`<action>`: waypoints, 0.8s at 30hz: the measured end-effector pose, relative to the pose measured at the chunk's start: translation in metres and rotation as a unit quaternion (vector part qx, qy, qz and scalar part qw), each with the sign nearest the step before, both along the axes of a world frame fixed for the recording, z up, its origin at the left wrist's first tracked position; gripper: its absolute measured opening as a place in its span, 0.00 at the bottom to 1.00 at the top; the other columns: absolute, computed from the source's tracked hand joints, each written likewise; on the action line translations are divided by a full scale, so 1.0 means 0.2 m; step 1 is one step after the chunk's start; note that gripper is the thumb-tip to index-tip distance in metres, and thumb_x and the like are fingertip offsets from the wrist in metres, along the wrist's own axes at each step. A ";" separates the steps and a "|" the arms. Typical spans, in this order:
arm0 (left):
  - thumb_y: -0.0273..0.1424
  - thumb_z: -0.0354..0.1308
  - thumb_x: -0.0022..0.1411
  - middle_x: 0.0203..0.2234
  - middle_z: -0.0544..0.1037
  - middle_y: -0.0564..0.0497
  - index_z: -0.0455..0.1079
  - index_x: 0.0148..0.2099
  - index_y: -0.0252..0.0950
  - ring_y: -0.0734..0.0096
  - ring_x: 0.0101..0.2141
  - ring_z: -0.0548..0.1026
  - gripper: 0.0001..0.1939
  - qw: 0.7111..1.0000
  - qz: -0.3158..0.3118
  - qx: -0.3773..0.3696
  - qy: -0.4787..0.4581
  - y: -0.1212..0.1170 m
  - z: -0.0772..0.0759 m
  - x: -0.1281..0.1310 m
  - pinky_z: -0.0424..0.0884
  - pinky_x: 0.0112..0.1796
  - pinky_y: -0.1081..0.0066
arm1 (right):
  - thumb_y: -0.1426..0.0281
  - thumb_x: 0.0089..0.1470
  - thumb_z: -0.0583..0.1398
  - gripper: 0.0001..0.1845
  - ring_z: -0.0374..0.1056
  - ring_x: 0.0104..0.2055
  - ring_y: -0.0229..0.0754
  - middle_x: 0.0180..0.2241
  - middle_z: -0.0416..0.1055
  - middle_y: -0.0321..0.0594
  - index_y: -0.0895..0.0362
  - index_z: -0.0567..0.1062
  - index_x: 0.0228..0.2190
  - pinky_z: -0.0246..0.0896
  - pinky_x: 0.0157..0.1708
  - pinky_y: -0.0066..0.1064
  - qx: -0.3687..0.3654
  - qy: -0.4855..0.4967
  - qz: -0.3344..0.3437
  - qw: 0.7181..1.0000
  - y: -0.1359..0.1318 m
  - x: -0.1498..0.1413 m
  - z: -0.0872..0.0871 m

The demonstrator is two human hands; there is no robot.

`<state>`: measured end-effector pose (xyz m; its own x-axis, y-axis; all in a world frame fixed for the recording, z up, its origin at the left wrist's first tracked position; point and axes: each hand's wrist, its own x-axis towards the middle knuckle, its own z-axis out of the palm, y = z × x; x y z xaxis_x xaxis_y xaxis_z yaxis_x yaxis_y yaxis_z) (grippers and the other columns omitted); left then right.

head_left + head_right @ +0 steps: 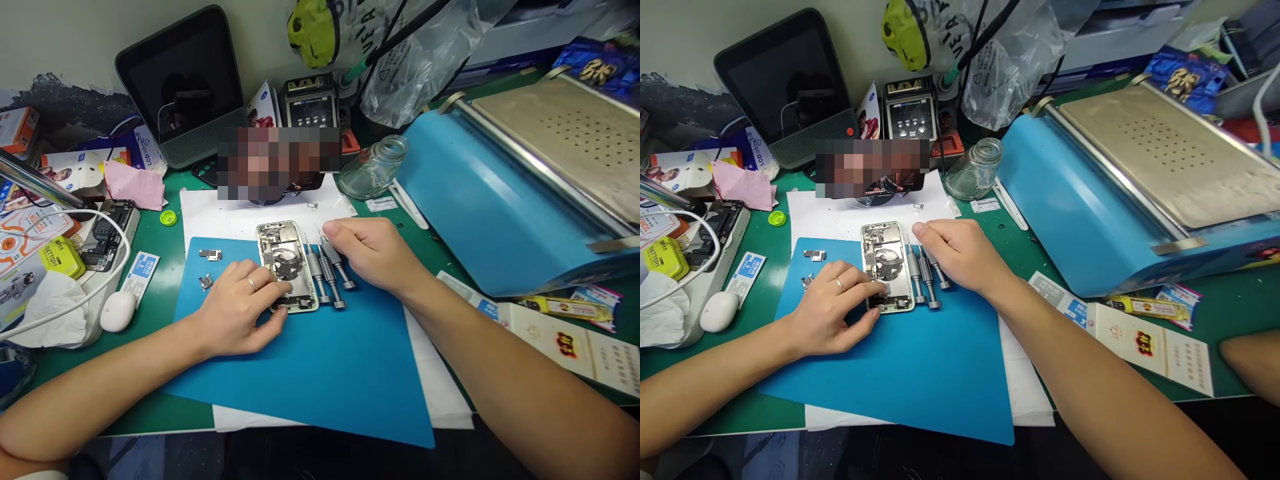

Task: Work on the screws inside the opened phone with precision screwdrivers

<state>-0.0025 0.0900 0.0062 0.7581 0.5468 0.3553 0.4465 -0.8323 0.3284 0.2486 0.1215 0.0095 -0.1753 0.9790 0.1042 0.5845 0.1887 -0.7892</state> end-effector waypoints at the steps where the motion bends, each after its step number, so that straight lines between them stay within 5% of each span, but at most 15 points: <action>1: 0.34 0.53 0.72 0.38 0.79 0.45 0.73 0.51 0.34 0.60 0.39 0.71 0.12 1.000 -0.010 -0.006 0.000 0.00 0.00 0.00 0.64 0.38 0.60 | 0.33 0.59 0.46 0.39 0.49 0.23 0.40 0.18 0.52 0.35 0.52 0.52 0.17 0.43 0.26 0.37 0.005 -0.005 -0.001 1.000 0.00 0.00 0.00; 7: 0.29 0.52 0.72 0.44 0.79 0.44 0.72 0.54 0.34 0.58 0.45 0.72 0.12 0.998 -0.060 -0.007 0.029 0.00 0.00 -0.01 0.67 0.46 0.58 | 0.38 0.63 0.47 0.36 0.49 0.22 0.39 0.18 0.52 0.34 0.52 0.51 0.18 0.43 0.27 0.37 0.014 -0.020 0.019 1.000 0.00 0.00 -0.02; 16: 0.35 0.55 0.73 0.45 0.79 0.44 0.71 0.55 0.34 0.57 0.44 0.73 0.14 0.998 -0.032 0.003 0.050 0.01 -0.02 -0.01 0.66 0.44 0.57 | 0.39 0.63 0.48 0.36 0.50 0.22 0.39 0.17 0.54 0.35 0.52 0.52 0.17 0.44 0.27 0.37 0.014 -0.024 0.022 0.999 0.00 -0.01 -0.01; 24: 0.38 0.56 0.73 0.54 0.74 0.38 0.66 0.61 0.34 0.50 0.54 0.71 0.19 0.998 -0.018 -0.023 0.051 0.01 -0.03 -0.01 0.69 0.53 0.52 | 0.42 0.64 0.48 0.35 0.50 0.22 0.39 0.17 0.54 0.35 0.53 0.52 0.17 0.45 0.26 0.37 0.021 -0.033 0.028 0.999 0.00 -0.01 -0.01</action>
